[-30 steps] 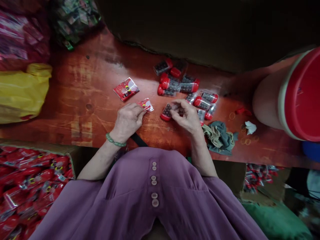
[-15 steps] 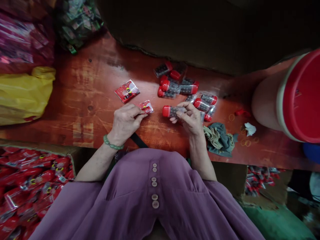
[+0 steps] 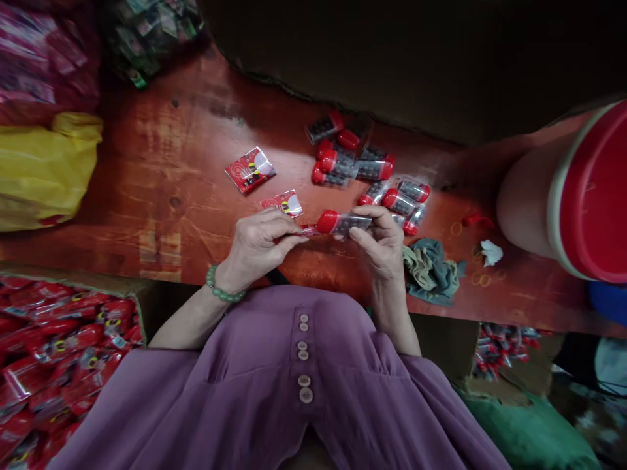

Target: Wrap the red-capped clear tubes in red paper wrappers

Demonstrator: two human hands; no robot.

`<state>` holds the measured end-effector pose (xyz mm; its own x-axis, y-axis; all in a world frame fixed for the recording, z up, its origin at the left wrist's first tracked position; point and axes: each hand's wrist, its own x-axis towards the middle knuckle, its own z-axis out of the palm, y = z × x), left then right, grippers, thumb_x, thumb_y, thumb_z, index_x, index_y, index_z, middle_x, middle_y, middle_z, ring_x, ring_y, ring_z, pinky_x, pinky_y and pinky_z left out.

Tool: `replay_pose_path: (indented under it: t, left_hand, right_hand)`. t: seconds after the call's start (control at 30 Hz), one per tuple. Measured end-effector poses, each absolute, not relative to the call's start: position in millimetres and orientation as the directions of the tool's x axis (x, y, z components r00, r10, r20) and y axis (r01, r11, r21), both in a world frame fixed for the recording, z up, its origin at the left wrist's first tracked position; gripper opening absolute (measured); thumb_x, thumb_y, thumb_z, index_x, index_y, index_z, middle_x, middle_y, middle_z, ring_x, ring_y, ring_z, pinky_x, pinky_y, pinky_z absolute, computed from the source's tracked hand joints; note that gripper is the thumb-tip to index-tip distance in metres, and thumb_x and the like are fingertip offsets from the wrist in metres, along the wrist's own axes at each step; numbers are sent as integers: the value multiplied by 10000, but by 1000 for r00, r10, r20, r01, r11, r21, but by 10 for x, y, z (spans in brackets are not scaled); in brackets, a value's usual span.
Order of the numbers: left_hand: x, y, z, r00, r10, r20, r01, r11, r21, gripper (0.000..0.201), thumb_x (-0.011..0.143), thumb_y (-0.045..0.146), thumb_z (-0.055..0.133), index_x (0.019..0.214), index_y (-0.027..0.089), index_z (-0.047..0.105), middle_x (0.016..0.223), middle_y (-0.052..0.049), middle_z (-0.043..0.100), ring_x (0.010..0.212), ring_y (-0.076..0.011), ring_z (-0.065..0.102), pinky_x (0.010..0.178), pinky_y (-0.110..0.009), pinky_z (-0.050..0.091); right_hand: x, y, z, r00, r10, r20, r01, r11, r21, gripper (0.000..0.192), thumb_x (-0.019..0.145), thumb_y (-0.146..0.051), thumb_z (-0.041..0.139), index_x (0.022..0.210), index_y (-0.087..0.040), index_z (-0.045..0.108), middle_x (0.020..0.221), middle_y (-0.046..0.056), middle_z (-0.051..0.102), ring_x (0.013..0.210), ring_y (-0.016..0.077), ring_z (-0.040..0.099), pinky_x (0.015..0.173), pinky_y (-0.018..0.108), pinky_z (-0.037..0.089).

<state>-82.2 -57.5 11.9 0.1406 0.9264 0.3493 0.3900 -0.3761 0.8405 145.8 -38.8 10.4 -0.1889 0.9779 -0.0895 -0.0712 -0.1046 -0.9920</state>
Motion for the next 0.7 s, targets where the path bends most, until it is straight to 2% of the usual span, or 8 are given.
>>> replay_pose_path:
  t: [0.3,0.47,0.7]
  left_hand:
    - [-856,-596,61,128,971,200,374,-234,897,46,791,191,772,755,171,750,729,-21,731,658,-135,667,639,-253,526]
    - [-868,-597,45,160,972,172,367,-220,904,36,796,193,768,776,166,756,757,-29,740,679,-140,676,660,-253,534]
    - [-922,-568,-9,370,905,211,471,-379,797,80,884,206,676,842,171,734,774,-34,714,736,-156,662,706,-283,532]
  right_hand:
    - [1572,-416,286,-342,939,-25,268,72,-961,204,872,-282,717,1072,-243,700,950,2,737,823,146,702,754,294,582]
    - [1586,-354,350,-406,914,23,342,175,-923,176,883,-261,699,1056,-231,709,961,12,749,846,157,700,789,301,560]
    - [1561,-152,539,-690,719,-84,451,336,-827,179,941,-229,588,1071,-213,709,957,37,753,844,172,692,769,298,532]
